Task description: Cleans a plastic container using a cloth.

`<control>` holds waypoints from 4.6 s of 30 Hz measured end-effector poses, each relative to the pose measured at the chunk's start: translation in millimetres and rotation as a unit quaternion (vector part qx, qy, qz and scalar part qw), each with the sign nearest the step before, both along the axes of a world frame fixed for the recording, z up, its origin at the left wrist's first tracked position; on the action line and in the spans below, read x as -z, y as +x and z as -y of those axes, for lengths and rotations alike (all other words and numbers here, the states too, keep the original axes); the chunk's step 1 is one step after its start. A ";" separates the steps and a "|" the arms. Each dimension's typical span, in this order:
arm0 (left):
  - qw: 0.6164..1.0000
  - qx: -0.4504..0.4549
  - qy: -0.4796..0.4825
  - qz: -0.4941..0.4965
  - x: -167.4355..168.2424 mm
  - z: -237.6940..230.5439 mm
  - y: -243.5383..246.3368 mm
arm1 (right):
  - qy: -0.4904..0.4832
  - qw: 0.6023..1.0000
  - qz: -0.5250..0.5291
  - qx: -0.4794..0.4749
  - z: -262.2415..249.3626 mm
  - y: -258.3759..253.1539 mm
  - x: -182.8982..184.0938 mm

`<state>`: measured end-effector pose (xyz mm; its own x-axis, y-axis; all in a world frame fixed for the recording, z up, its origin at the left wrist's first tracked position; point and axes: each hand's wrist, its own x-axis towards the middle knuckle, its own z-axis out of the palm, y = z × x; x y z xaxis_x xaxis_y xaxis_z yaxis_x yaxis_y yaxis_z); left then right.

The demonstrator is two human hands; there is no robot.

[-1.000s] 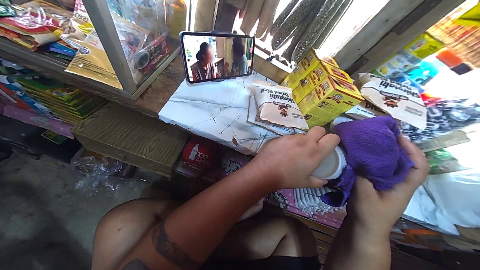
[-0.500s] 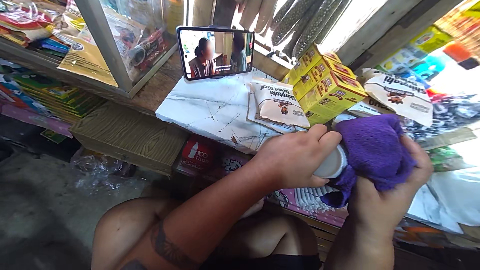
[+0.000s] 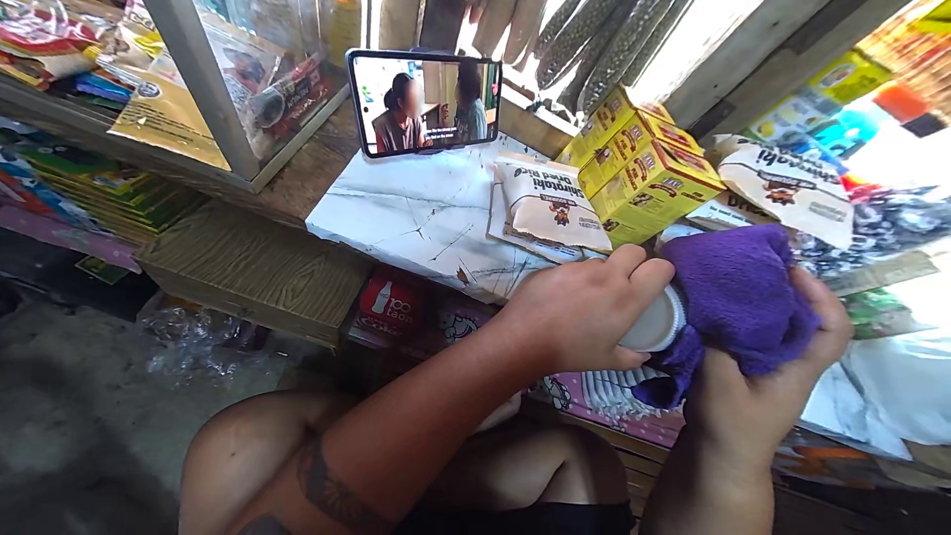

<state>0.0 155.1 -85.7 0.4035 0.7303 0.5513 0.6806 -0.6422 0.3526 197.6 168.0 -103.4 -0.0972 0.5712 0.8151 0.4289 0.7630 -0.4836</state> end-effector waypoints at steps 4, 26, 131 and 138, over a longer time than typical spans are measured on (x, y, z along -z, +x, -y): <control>1.000 0.003 -0.004 -0.002 -0.9 0.3 -0.8 | -0.003 1.000 0.002 -0.003 0.4 0.6 1.0; 1.000 0.006 -0.023 -0.002 -3.2 0.1 -1.1 | -0.037 0.997 0.064 0.037 -9.1 10.6 -15.2; 1.000 -0.019 -0.011 -0.006 -1.0 0.7 0.2 | -0.093 0.986 0.136 0.027 -34.9 4.4 -41.5; 1.000 -0.019 -0.012 -0.003 -1.5 1.4 0.6 | -0.065 0.991 0.117 0.010 -30.8 6.7 -33.0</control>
<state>0.6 153.7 -84.3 0.3782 0.7583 0.5309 0.7064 -0.6071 0.3640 204.3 198.8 -70.4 -0.2619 0.6740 0.6907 0.5555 0.6905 -0.4632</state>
